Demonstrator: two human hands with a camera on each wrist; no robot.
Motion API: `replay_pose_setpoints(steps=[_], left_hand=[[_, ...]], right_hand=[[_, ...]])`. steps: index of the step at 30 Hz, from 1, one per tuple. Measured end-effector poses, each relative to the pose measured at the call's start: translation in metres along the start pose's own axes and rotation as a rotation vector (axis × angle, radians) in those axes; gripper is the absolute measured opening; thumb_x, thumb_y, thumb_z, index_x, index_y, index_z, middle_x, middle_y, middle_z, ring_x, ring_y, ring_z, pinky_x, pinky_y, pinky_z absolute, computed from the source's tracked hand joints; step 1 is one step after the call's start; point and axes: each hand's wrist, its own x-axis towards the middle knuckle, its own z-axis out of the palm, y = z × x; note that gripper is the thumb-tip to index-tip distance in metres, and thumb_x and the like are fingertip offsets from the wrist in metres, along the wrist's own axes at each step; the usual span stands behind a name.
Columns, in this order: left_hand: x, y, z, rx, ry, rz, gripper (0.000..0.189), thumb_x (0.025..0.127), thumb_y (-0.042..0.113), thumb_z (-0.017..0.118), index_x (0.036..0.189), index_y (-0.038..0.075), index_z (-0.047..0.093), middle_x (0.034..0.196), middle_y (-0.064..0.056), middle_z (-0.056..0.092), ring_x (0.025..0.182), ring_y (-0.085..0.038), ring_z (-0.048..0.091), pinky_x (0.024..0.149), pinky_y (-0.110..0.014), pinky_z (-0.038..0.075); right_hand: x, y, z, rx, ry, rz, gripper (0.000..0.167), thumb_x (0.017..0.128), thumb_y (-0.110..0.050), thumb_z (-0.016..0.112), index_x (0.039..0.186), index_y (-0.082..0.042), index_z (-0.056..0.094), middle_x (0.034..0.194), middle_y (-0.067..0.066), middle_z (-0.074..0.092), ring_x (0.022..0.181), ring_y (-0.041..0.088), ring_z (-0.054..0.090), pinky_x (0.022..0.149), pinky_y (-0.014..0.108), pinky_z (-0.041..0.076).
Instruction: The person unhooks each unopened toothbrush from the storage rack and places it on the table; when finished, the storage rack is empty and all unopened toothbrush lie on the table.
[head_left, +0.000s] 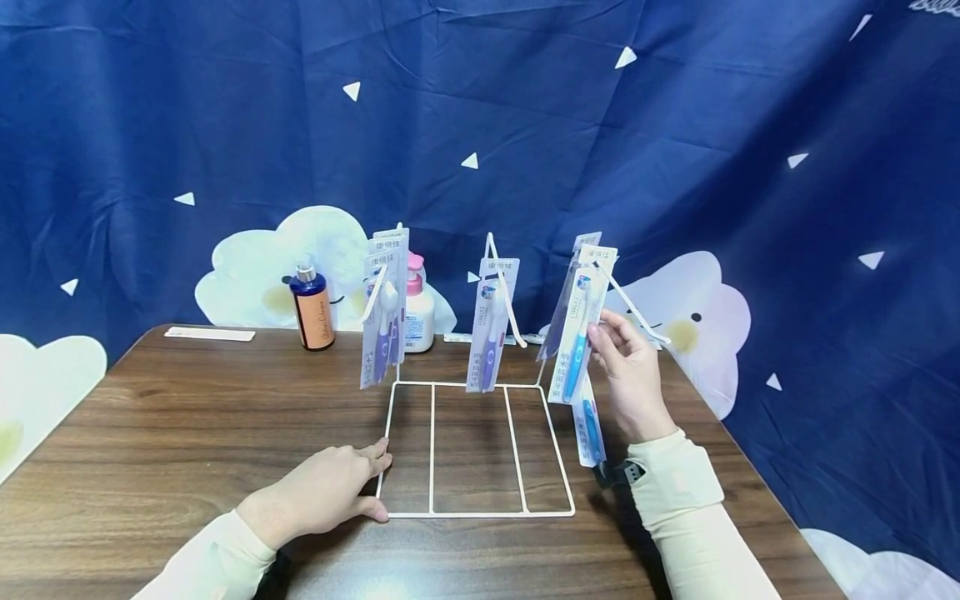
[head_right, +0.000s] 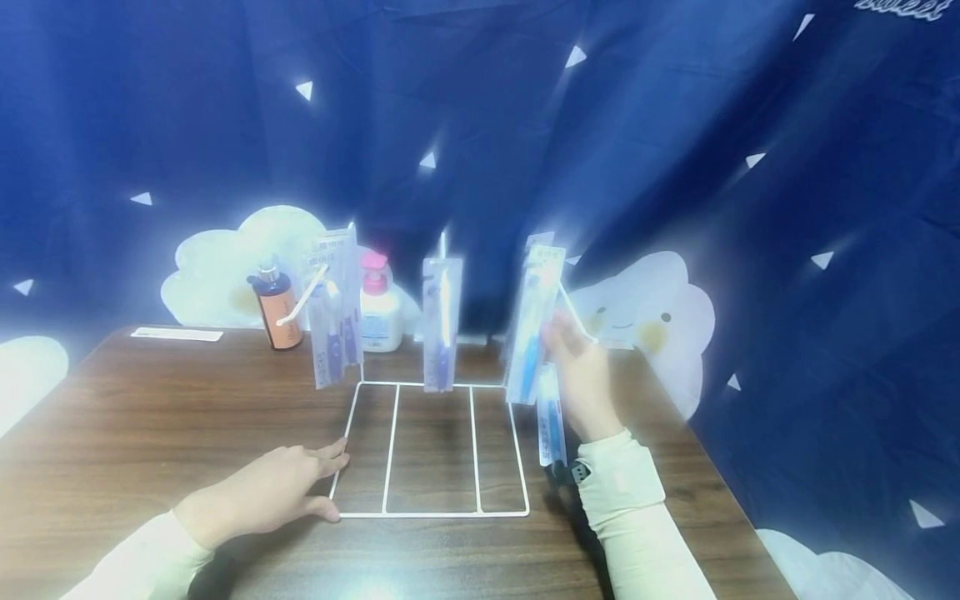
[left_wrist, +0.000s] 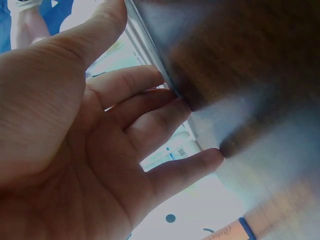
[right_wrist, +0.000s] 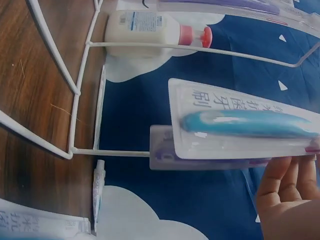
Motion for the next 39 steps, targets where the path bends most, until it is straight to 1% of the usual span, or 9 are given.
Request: replay_pose_setpoints(steps=[4, 13, 19, 22, 27, 31, 33, 36, 39], left_hand=[[0.000, 0.000, 0.000, 0.002, 0.001, 0.001, 0.076, 0.083, 0.054, 0.080, 0.129, -0.006, 0.073, 0.139, -0.029, 0.066, 0.111, -0.042, 0.075, 0.091, -0.048, 0.063], [0.000, 0.001, 0.000, -0.001, 0.009, 0.004, 0.076, 0.082, 0.054, 0.081, 0.128, -0.007, 0.073, 0.138, -0.030, 0.067, 0.109, -0.042, 0.076, 0.090, -0.048, 0.063], [0.000, 0.001, -0.001, -0.001, 0.002, 0.000, 0.076, 0.082, 0.053, 0.081, 0.128, -0.006, 0.073, 0.139, -0.029, 0.066, 0.110, -0.042, 0.076, 0.090, -0.048, 0.063], [0.000, 0.001, -0.001, -0.002, -0.003, 0.000, 0.076, 0.082, 0.053, 0.081, 0.129, -0.006, 0.072, 0.139, -0.029, 0.066, 0.109, -0.042, 0.076, 0.090, -0.048, 0.063], [0.000, 0.001, -0.001, -0.005, -0.011, -0.004, 0.077, 0.082, 0.055, 0.080, 0.130, -0.006, 0.072, 0.140, -0.029, 0.066, 0.111, -0.042, 0.075, 0.090, -0.049, 0.063], [0.000, 0.001, -0.001, 0.001, -0.009, 0.001, 0.080, 0.082, 0.058, 0.079, 0.130, -0.005, 0.072, 0.139, -0.029, 0.067, 0.108, -0.043, 0.076, 0.088, -0.049, 0.063], [0.000, 0.000, -0.002, 0.008, -0.006, 0.005, 0.081, 0.081, 0.059, 0.078, 0.129, -0.005, 0.073, 0.138, -0.029, 0.067, 0.106, -0.043, 0.076, 0.086, -0.049, 0.063], [0.000, 0.001, -0.002, 0.008, -0.006, 0.005, 0.081, 0.081, 0.059, 0.078, 0.129, -0.005, 0.073, 0.138, -0.029, 0.067, 0.106, -0.043, 0.076, 0.087, -0.049, 0.063], [0.001, 0.001, -0.002, 0.010, -0.004, 0.009, 0.080, 0.081, 0.059, 0.078, 0.129, -0.006, 0.073, 0.138, -0.029, 0.067, 0.106, -0.043, 0.076, 0.088, -0.048, 0.063]], right_hand=[[0.001, 0.001, -0.003, 0.001, -0.004, -0.007, 0.020, 0.106, -0.013, 0.065, 0.126, -0.013, 0.068, 0.096, -0.009, 0.072, 0.089, 0.008, 0.063, 0.076, 0.018, 0.053], [0.001, -0.002, -0.004, -0.002, -0.006, -0.015, 0.022, 0.106, -0.012, 0.065, 0.127, -0.009, 0.067, 0.093, -0.007, 0.070, 0.086, 0.008, 0.062, 0.075, 0.019, 0.053], [0.000, -0.008, -0.006, 0.000, 0.015, -0.015, 0.020, 0.105, -0.015, 0.068, 0.125, -0.012, 0.069, 0.096, -0.003, 0.068, 0.087, 0.008, 0.062, 0.076, 0.018, 0.053], [0.000, -0.010, -0.008, 0.030, 0.024, -0.005, 0.019, 0.104, -0.016, 0.068, 0.123, -0.014, 0.069, 0.095, -0.004, 0.067, 0.087, 0.008, 0.061, 0.075, 0.016, 0.052], [0.001, -0.014, -0.012, 0.069, 0.063, -0.007, 0.018, 0.103, -0.015, 0.071, 0.120, -0.019, 0.072, 0.095, -0.006, 0.068, 0.087, 0.006, 0.062, 0.075, 0.015, 0.052], [0.003, -0.014, -0.019, 0.060, 0.071, -0.019, 0.017, 0.104, -0.013, 0.069, 0.117, -0.022, 0.073, 0.096, -0.006, 0.070, 0.087, 0.005, 0.063, 0.075, 0.014, 0.053], [0.005, -0.013, -0.024, 0.036, 0.075, -0.024, 0.019, 0.105, -0.012, 0.066, 0.117, -0.024, 0.074, 0.096, -0.007, 0.072, 0.087, 0.004, 0.064, 0.075, 0.014, 0.054], [0.009, -0.011, -0.032, 0.010, 0.084, -0.005, 0.021, 0.106, -0.010, 0.064, 0.115, -0.028, 0.073, 0.096, -0.011, 0.075, 0.086, 0.001, 0.066, 0.075, 0.014, 0.055], [0.012, -0.006, -0.042, -0.008, 0.108, 0.021, 0.024, 0.105, -0.008, 0.064, 0.113, -0.029, 0.072, 0.093, -0.013, 0.076, 0.082, 0.000, 0.067, 0.072, 0.013, 0.054]])
